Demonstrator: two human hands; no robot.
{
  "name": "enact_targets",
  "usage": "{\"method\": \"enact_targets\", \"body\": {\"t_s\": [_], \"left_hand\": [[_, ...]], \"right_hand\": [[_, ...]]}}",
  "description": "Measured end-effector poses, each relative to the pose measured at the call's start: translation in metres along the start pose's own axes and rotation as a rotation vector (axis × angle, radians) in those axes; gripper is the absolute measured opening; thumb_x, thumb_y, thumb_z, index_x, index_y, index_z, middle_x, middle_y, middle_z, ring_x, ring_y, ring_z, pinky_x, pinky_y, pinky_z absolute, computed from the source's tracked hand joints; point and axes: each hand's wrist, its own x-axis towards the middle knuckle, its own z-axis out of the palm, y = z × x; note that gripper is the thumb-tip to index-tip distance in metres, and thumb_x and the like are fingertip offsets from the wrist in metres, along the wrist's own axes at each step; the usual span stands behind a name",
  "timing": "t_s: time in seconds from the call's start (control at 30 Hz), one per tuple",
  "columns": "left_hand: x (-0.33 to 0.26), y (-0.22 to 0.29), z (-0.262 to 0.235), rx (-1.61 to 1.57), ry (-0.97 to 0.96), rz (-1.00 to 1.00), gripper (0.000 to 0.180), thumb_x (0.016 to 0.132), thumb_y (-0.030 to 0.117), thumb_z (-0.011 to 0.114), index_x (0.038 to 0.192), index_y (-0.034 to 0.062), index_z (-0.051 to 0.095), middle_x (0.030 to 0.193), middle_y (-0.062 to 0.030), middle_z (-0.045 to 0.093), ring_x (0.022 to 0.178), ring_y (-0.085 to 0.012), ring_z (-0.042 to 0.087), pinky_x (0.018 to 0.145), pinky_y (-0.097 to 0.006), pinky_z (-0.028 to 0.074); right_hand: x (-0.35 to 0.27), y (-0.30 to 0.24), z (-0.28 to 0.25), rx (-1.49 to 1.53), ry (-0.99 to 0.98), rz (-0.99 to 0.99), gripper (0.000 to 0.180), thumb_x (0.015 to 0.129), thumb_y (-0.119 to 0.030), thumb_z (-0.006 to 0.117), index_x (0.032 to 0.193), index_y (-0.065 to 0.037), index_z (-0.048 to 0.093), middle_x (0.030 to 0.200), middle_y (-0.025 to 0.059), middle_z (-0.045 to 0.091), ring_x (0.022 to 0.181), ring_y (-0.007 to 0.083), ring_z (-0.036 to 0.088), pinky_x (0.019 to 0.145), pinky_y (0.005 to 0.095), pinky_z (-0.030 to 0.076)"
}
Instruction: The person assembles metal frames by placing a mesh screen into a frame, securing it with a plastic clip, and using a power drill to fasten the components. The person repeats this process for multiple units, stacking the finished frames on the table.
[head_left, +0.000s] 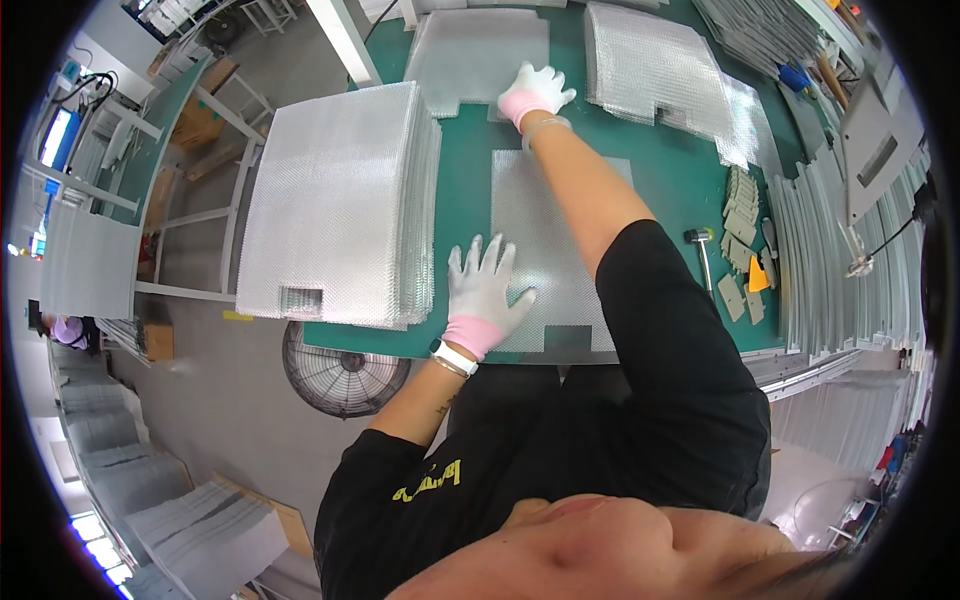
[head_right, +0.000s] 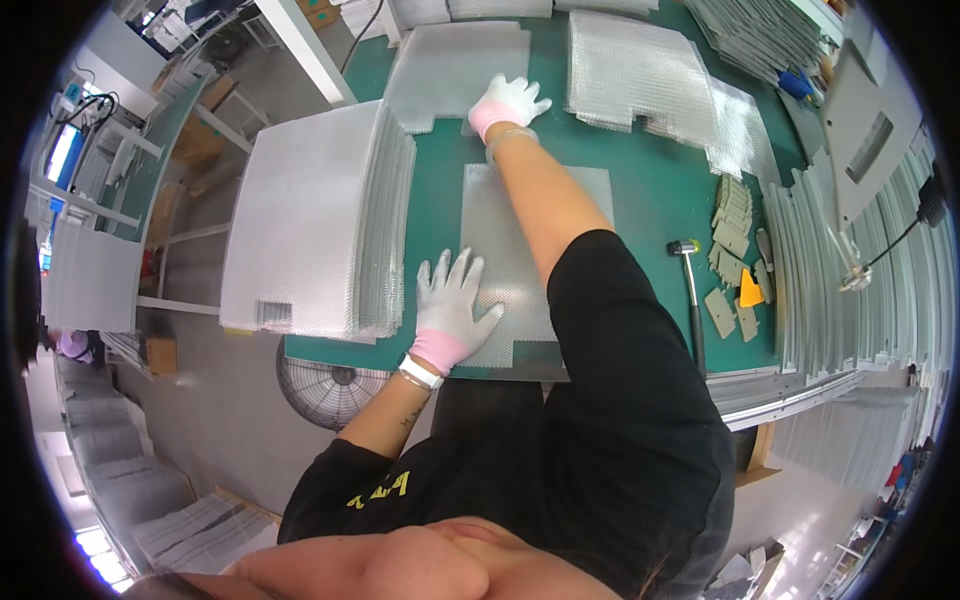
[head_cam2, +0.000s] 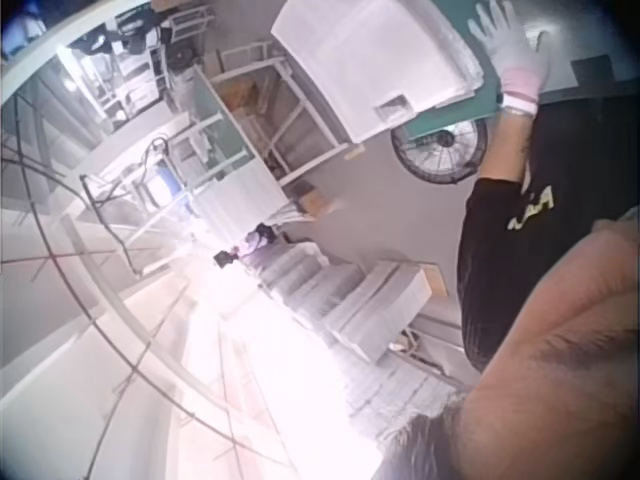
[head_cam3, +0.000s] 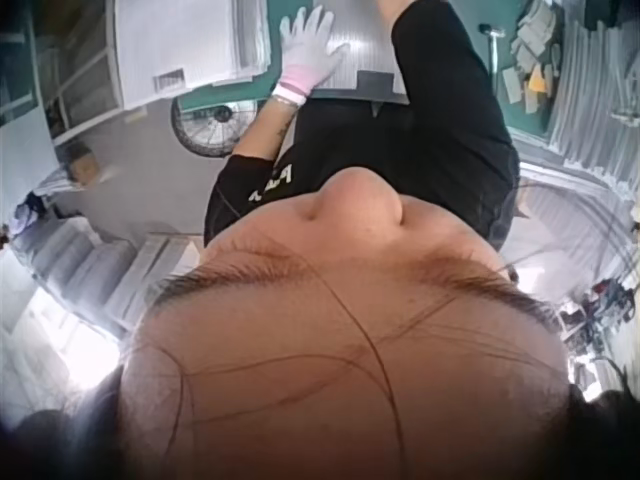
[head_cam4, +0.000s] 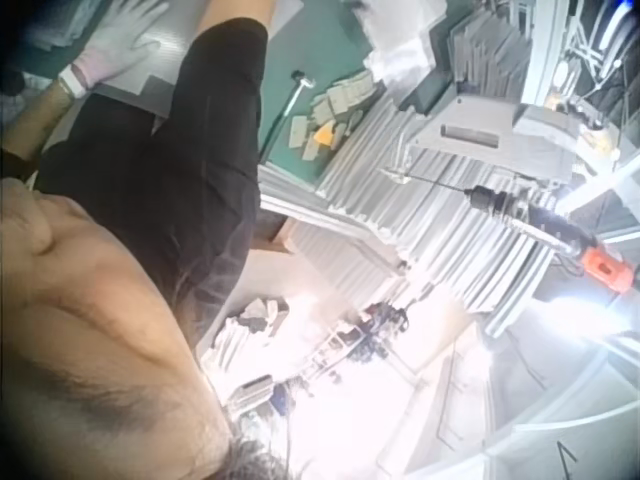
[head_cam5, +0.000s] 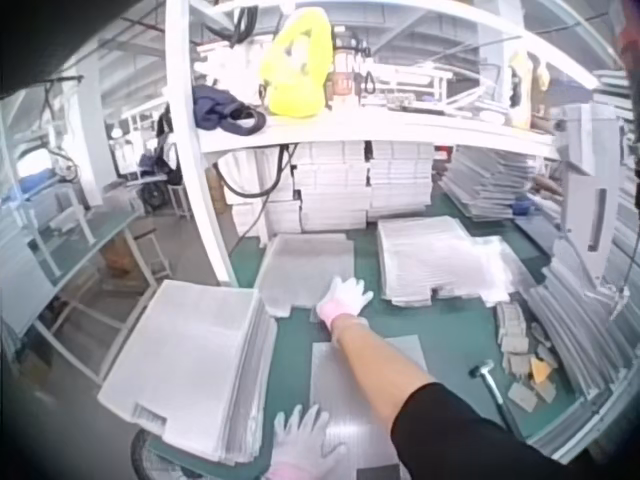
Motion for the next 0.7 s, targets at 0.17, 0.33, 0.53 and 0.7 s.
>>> {"method": "enact_targets", "body": {"t_s": [0.17, 0.33, 0.53, 0.7], "left_hand": [[0.004, 0.001, 0.003, -0.033, 0.011, 0.042, 0.077, 0.091, 0.052, 0.059, 0.149, 0.0048, 0.043, 0.157, -0.0181, 0.037, 0.147, -0.0396, 0.029, 0.121, -0.057, 0.015], [0.005, 0.000, 0.002, -0.077, 0.056, 0.015, 0.078, 0.091, 0.052, 0.058, 0.150, 0.0036, 0.041, 0.158, -0.0199, 0.037, 0.148, -0.0404, 0.028, 0.122, -0.055, 0.015], [-0.004, -0.035, 0.032, -0.850, 0.524, 0.060, 0.084, 0.097, 0.057, 0.052, 0.155, -0.0002, 0.031, 0.158, -0.0212, 0.037, 0.147, -0.0387, 0.034, 0.120, -0.048, 0.029], [-0.041, -0.006, -0.041, -2.111, 0.310, 0.245, 0.078, 0.098, 0.041, 0.061, 0.157, 0.0019, 0.026, 0.149, -0.0256, 0.045, 0.127, -0.0325, 0.058, 0.100, -0.042, 0.054]], "right_hand": [[0.048, 0.003, -0.006, 0.572, 0.419, -0.305, 0.063, 0.080, -0.015, 0.068, 0.141, -0.008, 0.053, 0.140, 0.0269, 0.049, 0.114, 0.0455, 0.059, 0.105, 0.0440, 0.048], [0.033, 0.015, -0.124, 1.019, 0.302, -0.837, 0.051, 0.085, 0.000, 0.060, 0.135, 0.000, 0.059, 0.138, 0.0185, 0.060, 0.125, 0.0238, 0.058, 0.106, 0.0320, 0.044], [-0.111, 0.131, -0.153, 1.281, 0.197, -0.639, 0.053, 0.092, -0.008, 0.064, 0.142, 0.003, 0.050, 0.140, 0.0155, 0.058, 0.116, 0.0197, 0.062, 0.098, 0.0324, 0.051], [-0.270, 0.239, -0.085, 1.054, 0.003, -0.300, 0.049, 0.085, -0.002, 0.069, 0.133, 0.002, 0.060, 0.127, 0.0107, 0.068, 0.112, 0.0187, 0.065, 0.096, 0.0306, 0.051]]}}
